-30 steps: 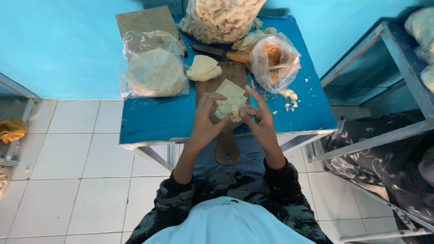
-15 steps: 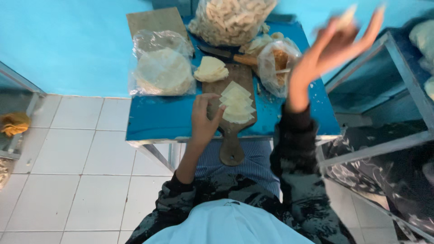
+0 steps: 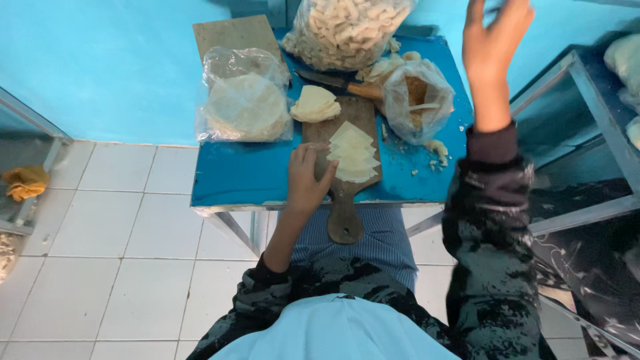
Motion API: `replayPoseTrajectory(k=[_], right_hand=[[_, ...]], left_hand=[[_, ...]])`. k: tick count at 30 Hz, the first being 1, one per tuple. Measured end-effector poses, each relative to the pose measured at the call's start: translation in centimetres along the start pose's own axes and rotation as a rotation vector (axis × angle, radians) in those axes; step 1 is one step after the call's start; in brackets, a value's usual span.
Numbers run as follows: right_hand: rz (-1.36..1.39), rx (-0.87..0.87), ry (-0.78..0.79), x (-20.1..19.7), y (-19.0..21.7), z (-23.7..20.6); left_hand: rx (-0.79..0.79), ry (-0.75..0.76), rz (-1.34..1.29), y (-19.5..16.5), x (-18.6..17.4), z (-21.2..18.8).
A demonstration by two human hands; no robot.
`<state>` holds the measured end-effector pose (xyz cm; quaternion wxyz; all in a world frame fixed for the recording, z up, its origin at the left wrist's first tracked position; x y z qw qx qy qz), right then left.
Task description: The person sits at a blue table and folds thin square dough sheets by hand into triangular pieces, stacking the folded pieces on a wooden paddle board. They occasionally reach into a plastic bag of brown powder beside the board and continue folding more sheets from a pile.
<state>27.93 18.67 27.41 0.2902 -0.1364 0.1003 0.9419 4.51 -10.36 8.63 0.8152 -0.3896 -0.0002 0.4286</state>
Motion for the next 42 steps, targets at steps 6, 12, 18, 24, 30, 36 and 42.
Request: replayPoseTrajectory(k=[6, 12, 18, 24, 30, 36, 42], right_hand=[[-0.105, -0.015, 0.617, 1.8, 2.7, -11.3], [-0.256, -0.133, 0.471, 1.6, 4.0, -13.1], [-0.267, -0.135, 0.530, 3.5, 2.6, -13.5], [0.085, -0.062, 0.479, 2.2, 4.4, -12.1], [0.350, 0.071, 0.537, 1.8, 4.5, -12.8], [0.450, 0.513, 0.388, 0.7, -2.6, -15.9], [0.763, 0.689, 0.285, -0.7, -6.5, -18.8]], left_hand=[[0.002, 0.031, 0.077, 0.0, 0.6, -0.2], [-0.015, 0.062, 0.123, 0.3, 0.9, -0.4], [-0.021, 0.091, 0.139, 0.8, 1.3, -0.5], [-0.033, 0.105, 0.132, 0.7, 1.4, -0.7], [-0.008, 0.092, 0.146, 0.4, 1.3, -0.6], [-0.032, 0.054, 0.238, 0.2, 1.0, -1.2], [-0.091, 0.140, 0.426, -0.3, 1.5, -2.0]])
Point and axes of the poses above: each hand's wrist, its own z-axis towards the middle knuckle, its own x-axis out of the palm, y = z × x, the point moved 9 cm from there along z, towards the middle knuckle
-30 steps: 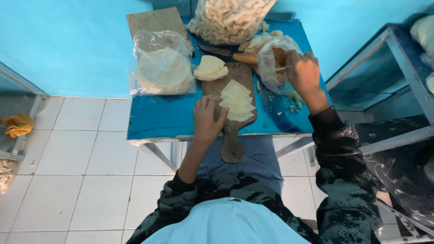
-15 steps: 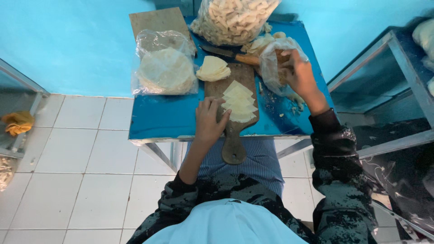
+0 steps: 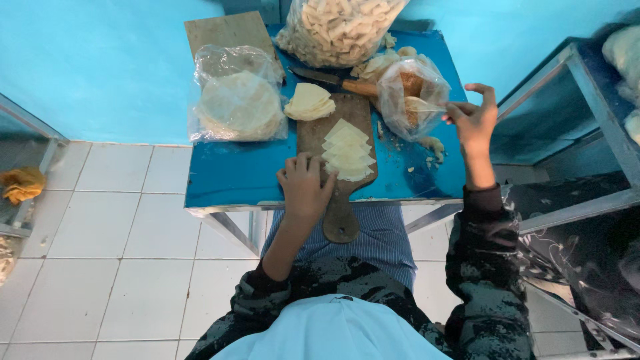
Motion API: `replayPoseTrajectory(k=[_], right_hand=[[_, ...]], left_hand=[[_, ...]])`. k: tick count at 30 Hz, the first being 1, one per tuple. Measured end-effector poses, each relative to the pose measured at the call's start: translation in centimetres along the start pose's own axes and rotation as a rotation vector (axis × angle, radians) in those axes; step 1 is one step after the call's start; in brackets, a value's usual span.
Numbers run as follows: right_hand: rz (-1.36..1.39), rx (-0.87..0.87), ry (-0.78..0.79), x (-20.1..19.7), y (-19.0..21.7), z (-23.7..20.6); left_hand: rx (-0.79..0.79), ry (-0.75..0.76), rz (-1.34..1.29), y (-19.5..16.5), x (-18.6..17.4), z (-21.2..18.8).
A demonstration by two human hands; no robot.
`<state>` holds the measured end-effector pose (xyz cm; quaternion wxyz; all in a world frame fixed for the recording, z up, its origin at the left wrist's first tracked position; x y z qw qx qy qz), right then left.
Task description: The person sits at a blue table and folds thin square dough sheets by hand into triangular pieces, stacking the folded pieces on a wooden paddle board. They occasionally reach into a plastic bag of brown powder beside the board and continue folding more sheets from a pile.
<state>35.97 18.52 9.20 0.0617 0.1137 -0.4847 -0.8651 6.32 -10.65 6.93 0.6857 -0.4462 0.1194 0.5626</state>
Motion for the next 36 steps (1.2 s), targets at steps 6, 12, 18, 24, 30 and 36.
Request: replayPoseTrajectory(k=[6, 12, 18, 24, 30, 36], right_hand=[[0.142, 0.003, -0.087, -0.9, 2.7, -3.3], [0.248, 0.160, 0.029, 5.8, 3.9, -9.0], [0.196, 0.151, 0.137, 11.4, 4.4, -12.7], [0.021, -0.057, 0.111, 12.2, 7.7, -14.8], [-0.292, -0.387, 0.100, 12.9, 12.0, -16.4], [-0.395, -0.577, 0.071, 13.3, 14.1, -17.9]], left_hand=[[0.008, 0.018, 0.059, -0.9, 0.1, 0.0], [0.015, 0.026, -0.005, -0.8, 0.6, 0.4], [0.007, 0.001, -0.128, 0.3, 0.7, 1.1], [-0.072, 0.042, -0.275, 1.2, 1.4, 1.6], [-0.092, 0.026, -0.317, 1.1, 1.1, 1.9], [-0.095, 0.035, -0.303, 0.9, 1.0, 1.9]])
Point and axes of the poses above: each hand's wrist, its own z-axis towards the middle knuckle, its own x-axis out of the palm, y = z × x, the point moved 9 cm from there along z, towards the middle knuckle
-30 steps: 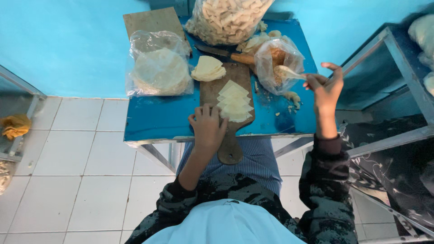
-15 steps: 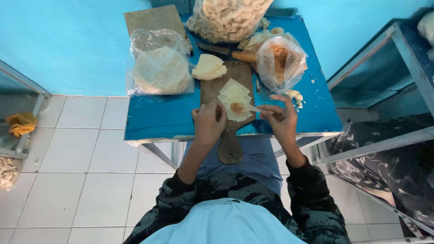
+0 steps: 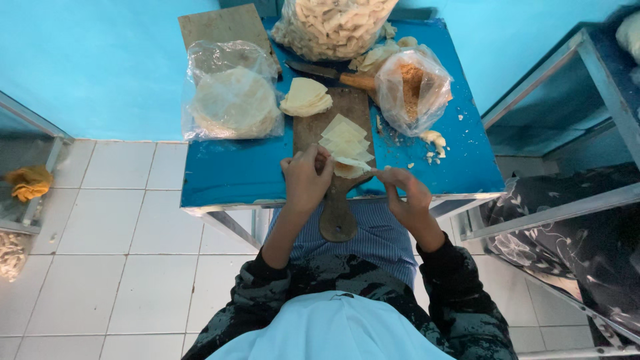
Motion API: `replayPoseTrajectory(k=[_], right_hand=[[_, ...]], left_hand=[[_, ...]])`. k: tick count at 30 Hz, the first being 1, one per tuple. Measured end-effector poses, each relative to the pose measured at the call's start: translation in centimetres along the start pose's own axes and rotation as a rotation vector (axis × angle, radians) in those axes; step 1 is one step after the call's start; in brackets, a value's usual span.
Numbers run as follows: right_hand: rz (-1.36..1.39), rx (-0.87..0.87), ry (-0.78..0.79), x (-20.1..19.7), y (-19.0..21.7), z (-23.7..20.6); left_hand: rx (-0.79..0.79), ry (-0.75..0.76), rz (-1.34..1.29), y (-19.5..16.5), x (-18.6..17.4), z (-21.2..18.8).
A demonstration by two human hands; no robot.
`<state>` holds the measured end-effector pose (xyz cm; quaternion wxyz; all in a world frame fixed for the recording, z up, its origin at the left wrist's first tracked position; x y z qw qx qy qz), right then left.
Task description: The person sits at a blue table and folds thin square dough sheets by hand into triangular pieces, stacking the folded pieces on a wooden paddle board. They occasionally reach into a plastic bag of brown powder beside the board and continue folding more sheets from a pile.
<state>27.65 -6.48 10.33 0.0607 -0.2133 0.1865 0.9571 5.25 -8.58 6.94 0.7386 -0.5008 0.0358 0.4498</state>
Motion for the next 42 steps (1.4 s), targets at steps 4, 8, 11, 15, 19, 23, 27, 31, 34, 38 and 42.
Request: replayPoseTrajectory(k=[4, 8, 11, 15, 19, 23, 27, 31, 34, 38, 42], right_hand=[[-0.070, -0.053, 0.080, 0.5, 0.5, -0.4], [-0.138, -0.200, -0.128, -1.6, 0.6, 0.2], [-0.183, 0.038, -0.286, -4.1, -3.3, 2.2], [-0.288, 0.241, -0.230, -4.7, -8.1, 6.3], [-0.715, 0.107, -0.136, -2.1, -6.0, 7.3], [-0.156, 0.345, 0.069, 1.7, -4.8, 4.1], [-0.147, 0.391, 0.145, 3.6, -2.4, 2.4], [-0.144, 0.422, 0.104, 3.8, -2.0, 2.4], [-0.083, 0.476, 0.091, 4.1, -2.5, 2.2], [0.016, 0.484, 0.045, 4.3, -2.7, 1.9], [0.131, 0.513, 0.000, 5.0, -2.6, 1.7]], left_hand=[[0.038, -0.022, 0.027, -0.4, -0.2, -0.1], [0.049, 0.002, 0.019, -0.4, 0.1, -0.2], [0.086, 0.018, -0.001, -0.6, 0.5, -0.5], [0.189, 0.009, 0.012, -1.4, 0.6, -0.9], [0.218, 0.010, 0.006, -1.6, 0.8, -0.9], [0.219, 0.017, 0.052, -1.8, 0.9, -1.1], [0.225, 0.025, 0.047, -2.1, 0.7, -1.2], [0.233, 0.015, 0.037, -2.5, 0.4, -1.2], [0.238, 0.014, 0.042, -2.7, 0.5, -1.1], [0.233, 0.015, 0.056, -2.8, 0.6, -1.1], [0.245, 0.026, 0.081, -3.0, 0.7, -1.1]])
Point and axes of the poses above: each hand's wrist, its own z-axis towards the middle knuckle, its own x-axis out of the palm, y = z × x, the point moved 9 cm from there along z, towards the middle knuckle
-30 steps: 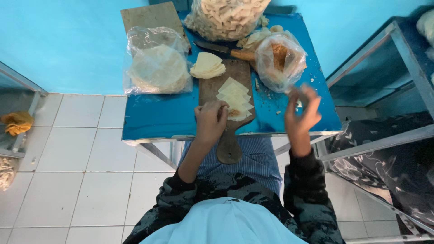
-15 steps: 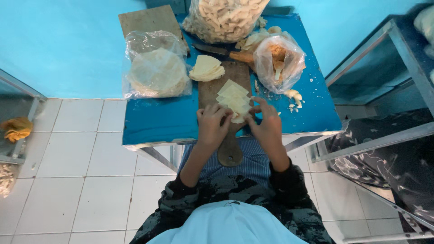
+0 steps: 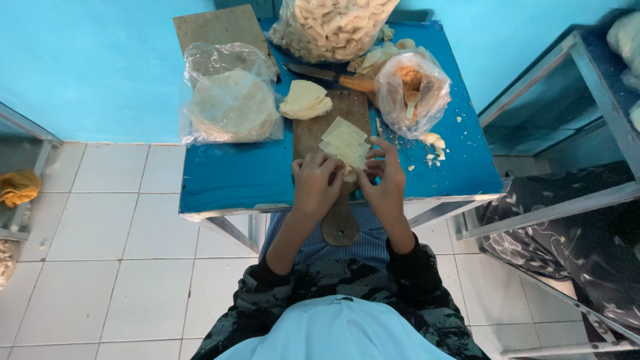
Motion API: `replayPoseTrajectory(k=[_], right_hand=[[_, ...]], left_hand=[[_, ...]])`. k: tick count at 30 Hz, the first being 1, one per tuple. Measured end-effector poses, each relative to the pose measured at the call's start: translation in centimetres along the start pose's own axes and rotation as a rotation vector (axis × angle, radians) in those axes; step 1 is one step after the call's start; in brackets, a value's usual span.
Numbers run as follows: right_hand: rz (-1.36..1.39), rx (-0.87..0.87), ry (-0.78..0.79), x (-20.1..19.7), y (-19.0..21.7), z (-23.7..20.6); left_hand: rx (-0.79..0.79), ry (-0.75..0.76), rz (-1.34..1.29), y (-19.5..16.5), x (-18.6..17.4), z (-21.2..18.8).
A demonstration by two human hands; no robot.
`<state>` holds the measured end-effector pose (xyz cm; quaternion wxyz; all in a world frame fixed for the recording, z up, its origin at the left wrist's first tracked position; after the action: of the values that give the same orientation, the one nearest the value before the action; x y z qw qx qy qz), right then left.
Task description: The person sits at a blue table and folds thin square dough sheets by hand into triangular pieces, stacking the folded pieces on a wooden paddle board. They occasionally reach into a plastic bag of brown powder beside the board and continue folding more sheets from a pile.
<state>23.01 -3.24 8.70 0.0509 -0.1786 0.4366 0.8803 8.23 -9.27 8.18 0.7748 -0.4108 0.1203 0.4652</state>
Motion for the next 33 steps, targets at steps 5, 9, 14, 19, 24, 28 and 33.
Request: replayPoseTrajectory(k=[5, 9, 14, 19, 24, 28, 33], right_hand=[[-0.006, -0.065, -0.052, 0.4, 1.2, -0.7], [-0.147, -0.162, -0.020, 0.9, 2.9, -1.1], [-0.145, -0.166, 0.070, 0.9, 3.8, -1.1], [-0.187, -0.291, 0.192, 0.1, 4.5, -0.6], [-0.183, -0.310, 0.272, 0.6, 3.5, 0.1], [-0.083, -0.216, 0.199, 0.7, 2.2, 1.0], [-0.040, -0.195, 0.183, 0.3, 1.7, 1.0]], left_hand=[[-0.027, 0.012, -0.019, 0.0, -0.1, 0.2], [-0.047, 0.021, -0.047, -0.1, -0.1, 0.3], [-0.003, 0.006, -0.036, -0.3, -0.3, 0.0], [0.029, 0.042, -0.046, -0.1, -0.3, 0.1], [0.113, 0.131, -0.082, -0.5, -1.1, 0.8], [0.221, 0.182, -0.118, -1.3, -2.0, 1.2], [0.263, 0.166, -0.117, -1.5, -1.6, 1.6]])
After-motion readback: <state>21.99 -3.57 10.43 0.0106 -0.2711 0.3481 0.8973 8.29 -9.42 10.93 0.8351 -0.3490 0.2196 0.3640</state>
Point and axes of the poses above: each hand's wrist, its own z-axis towards the middle knuckle, its own x-axis out of the palm, y = z × x, the point moved 9 cm from there along z, towards the middle knuckle
